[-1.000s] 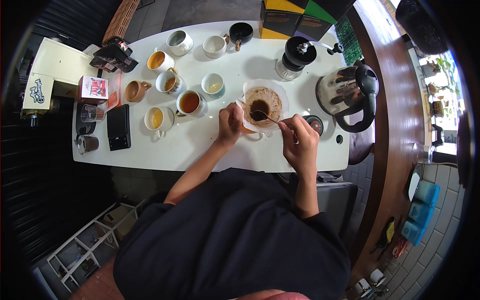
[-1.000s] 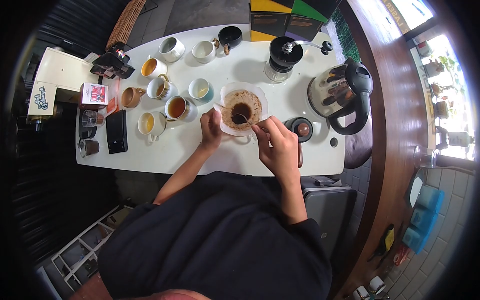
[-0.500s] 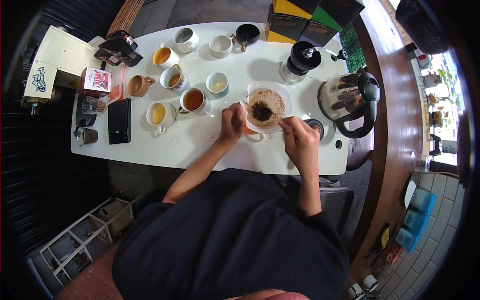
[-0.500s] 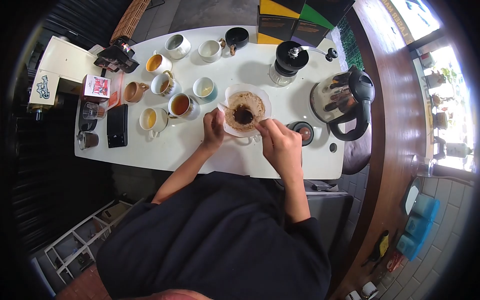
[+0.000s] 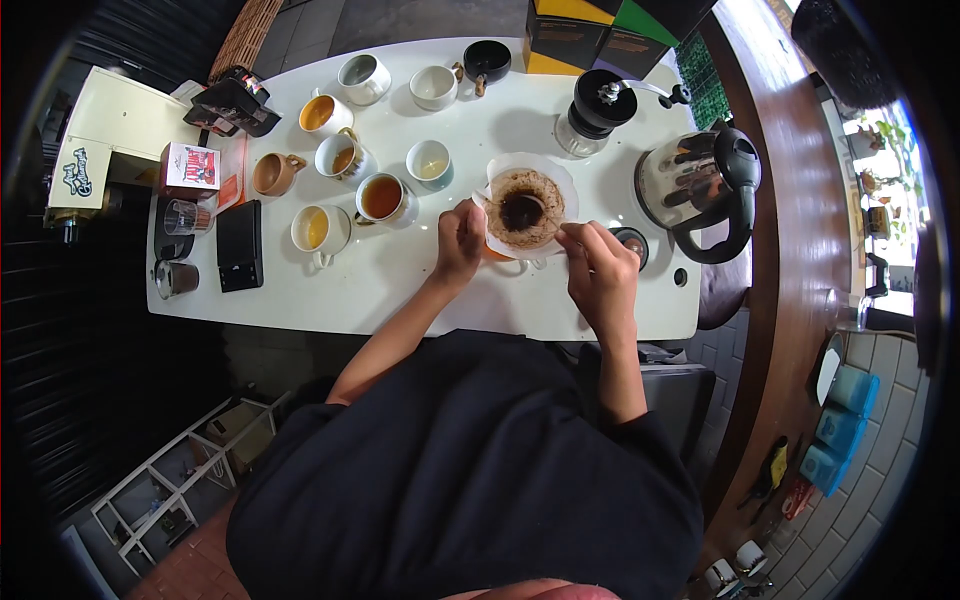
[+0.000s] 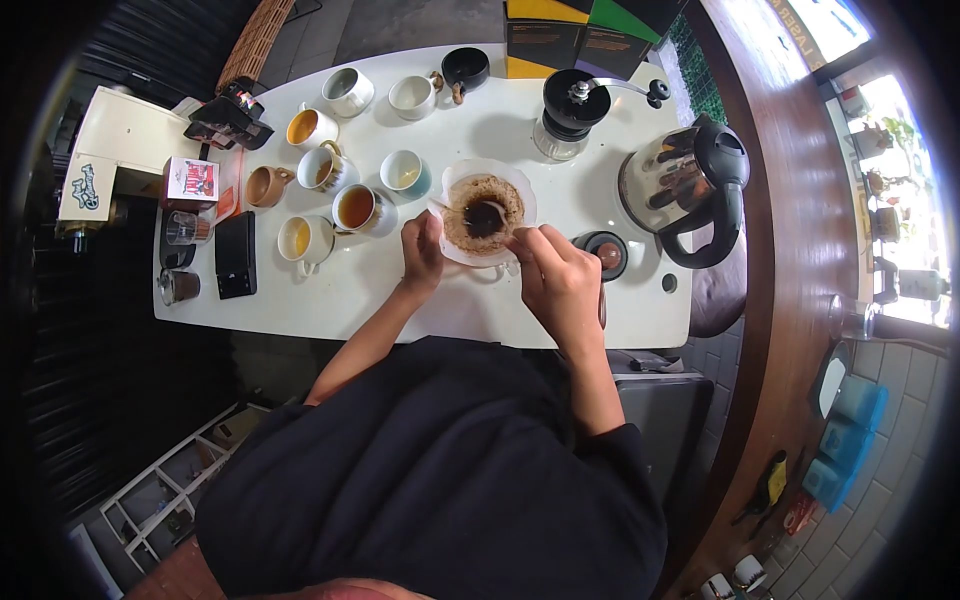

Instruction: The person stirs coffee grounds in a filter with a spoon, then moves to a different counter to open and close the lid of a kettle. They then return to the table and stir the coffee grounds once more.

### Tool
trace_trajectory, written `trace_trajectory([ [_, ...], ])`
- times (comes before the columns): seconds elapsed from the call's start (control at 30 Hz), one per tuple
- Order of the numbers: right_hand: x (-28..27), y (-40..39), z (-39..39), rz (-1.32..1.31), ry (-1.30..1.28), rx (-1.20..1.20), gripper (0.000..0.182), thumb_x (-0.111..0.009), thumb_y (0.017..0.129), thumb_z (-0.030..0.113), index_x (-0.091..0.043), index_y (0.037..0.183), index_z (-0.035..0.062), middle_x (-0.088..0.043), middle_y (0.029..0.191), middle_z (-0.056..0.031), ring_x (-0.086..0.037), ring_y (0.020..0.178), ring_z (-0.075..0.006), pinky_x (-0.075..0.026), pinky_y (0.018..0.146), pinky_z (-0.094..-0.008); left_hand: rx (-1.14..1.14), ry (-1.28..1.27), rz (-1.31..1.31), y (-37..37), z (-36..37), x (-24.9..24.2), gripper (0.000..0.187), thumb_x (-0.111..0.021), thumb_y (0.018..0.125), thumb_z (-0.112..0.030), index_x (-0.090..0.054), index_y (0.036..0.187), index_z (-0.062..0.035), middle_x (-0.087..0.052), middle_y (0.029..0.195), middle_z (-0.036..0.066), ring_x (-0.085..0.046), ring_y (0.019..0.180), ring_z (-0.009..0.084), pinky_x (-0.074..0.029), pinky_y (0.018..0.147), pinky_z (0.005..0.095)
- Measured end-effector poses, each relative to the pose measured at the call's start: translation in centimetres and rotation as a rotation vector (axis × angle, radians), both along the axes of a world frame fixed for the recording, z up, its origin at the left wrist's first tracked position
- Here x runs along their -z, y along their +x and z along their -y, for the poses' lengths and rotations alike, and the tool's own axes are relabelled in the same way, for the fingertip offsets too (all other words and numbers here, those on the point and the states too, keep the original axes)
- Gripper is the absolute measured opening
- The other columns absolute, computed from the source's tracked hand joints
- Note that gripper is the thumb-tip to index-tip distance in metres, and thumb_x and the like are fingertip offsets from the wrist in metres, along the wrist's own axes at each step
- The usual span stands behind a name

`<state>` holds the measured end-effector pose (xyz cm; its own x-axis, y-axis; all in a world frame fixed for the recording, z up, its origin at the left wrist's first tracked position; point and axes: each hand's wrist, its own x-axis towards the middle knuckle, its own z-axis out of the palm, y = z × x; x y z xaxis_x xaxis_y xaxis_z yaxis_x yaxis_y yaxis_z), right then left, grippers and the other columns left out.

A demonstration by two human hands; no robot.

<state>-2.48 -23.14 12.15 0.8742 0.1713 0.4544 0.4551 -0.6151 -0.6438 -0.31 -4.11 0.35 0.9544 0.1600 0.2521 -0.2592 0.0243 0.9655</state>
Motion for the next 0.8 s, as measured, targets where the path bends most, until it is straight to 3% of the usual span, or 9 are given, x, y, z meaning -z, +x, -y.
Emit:
trace_trajectory([
  [0.17, 0.2, 0.1, -0.1, -0.012, -0.043, 0.038, 0.008, -0.069, 0.085, -0.001, -0.063, 0.088, 0.0040, -0.065, 0.077, -0.0088, -0.063, 0.059, -0.0286, -0.048, 0.051, -0.0378, -0.007, 0.021, 0.002, 0.1, -0.3, 0.8, 0.038, -0.050, 0.105, -0.026, -0.054, 0.078, 0.0003, -0.047, 0.066, -0.003, -0.040, 0.065, 0.0049, -0.033, 0.055, 0.0274],
  [0.23, 0.3, -0.1, -0.2, -0.068, -0.033, -0.051, 0.009, -0.070, 0.085, 0.000, -0.063, 0.089, 0.0041, -0.065, 0.077, -0.0083, -0.064, 0.059, -0.0284, -0.048, 0.051, -0.0370, -0.005, 0.005, -0.009, 0.0, -0.3, 0.5, 0.038, -0.049, 0.105, -0.025, -0.054, 0.078, 0.0005, -0.047, 0.066, -0.003, -0.040, 0.064, 0.0050, -0.033, 0.055, 0.0275],
  [0.27, 0.5, -0.3, -0.2, -0.050, 0.010, -0.063, 0.007, -0.071, 0.087, -0.002, -0.065, 0.090, 0.0008, -0.066, 0.075, -0.0107, -0.059, 0.051, -0.0235, -0.044, 0.049, -0.0338, -0.008, 0.007, -0.010, 0.0, -0.2, 0.2, 0.038, -0.049, 0.105, -0.025, -0.054, 0.078, 0.0005, -0.047, 0.066, -0.003, -0.040, 0.064, 0.0050, -0.033, 0.055, 0.0275],
  [0.37, 0.2, -0.6, -0.1, -0.072, 0.048, -0.058, 0.010, -0.070, 0.085, 0.000, -0.062, 0.090, 0.0050, -0.064, 0.076, -0.0074, -0.064, 0.059, -0.0287, -0.048, 0.051, -0.0374, 0.010, -0.008, -0.012, 0.0, -0.2, -0.3, 0.037, -0.049, 0.105, -0.025, -0.055, 0.079, 0.0011, -0.048, 0.067, -0.002, -0.041, 0.065, 0.0050, -0.034, 0.056, 0.0272],
  [0.5, 0.5, 0.0, 0.0, -0.051, 0.011, -0.091, 0.011, -0.070, 0.085, 0.000, -0.061, 0.089, 0.0046, -0.062, 0.074, -0.0078, -0.063, 0.057, -0.0288, -0.048, 0.050, -0.0375, 0.025, -0.012, 0.005, 0.0, -0.2, -0.1, 0.037, -0.049, 0.105, -0.026, -0.057, 0.082, 0.0020, -0.049, 0.067, -0.002, -0.042, 0.067, 0.0051, -0.036, 0.057, 0.0264],
  [0.57, 0.6, 0.1, -0.3, 0.005, -0.013, -0.052, 0.009, -0.071, 0.086, -0.003, -0.064, 0.091, 0.0001, -0.065, 0.075, -0.0117, -0.061, 0.053, -0.0236, -0.045, 0.050, -0.0319, 0.032, -0.024, 0.005, -0.1, -0.4, 0.1, 0.036, -0.049, 0.105, -0.025, -0.057, 0.083, 0.0023, -0.049, 0.067, -0.002, -0.043, 0.067, 0.0052, -0.036, 0.057, 0.0263],
  [0.63, 0.4, 0.1, -0.5, -0.010, 0.000, -0.064, 0.008, -0.071, 0.086, -0.003, -0.064, 0.090, 0.0001, -0.065, 0.075, -0.0118, -0.060, 0.052, -0.0236, -0.045, 0.050, -0.0325, 0.039, 0.080, -0.106, -0.5, -1.2, 1.8, 0.037, -0.049, 0.108, -0.027, -0.062, 0.103, 0.0074, -0.064, 0.091, 0.006, -0.057, 0.086, 0.0104, -0.048, 0.079, 0.0286],
  [0.8, 0.1, 0.2, -0.7, -0.084, 0.047, -0.073, 0.011, -0.071, 0.086, 0.001, -0.060, 0.088, 0.0046, -0.062, 0.072, -0.0084, -0.062, 0.056, -0.0289, -0.046, 0.050, -0.0379, 0.057, 0.089, -0.117, -0.4, -1.7, 3.1, 0.037, -0.049, 0.108, -0.025, -0.061, 0.110, 0.0094, -0.066, 0.098, 0.010, -0.059, 0.091, 0.0118, -0.049, 0.082, 0.0292],
])
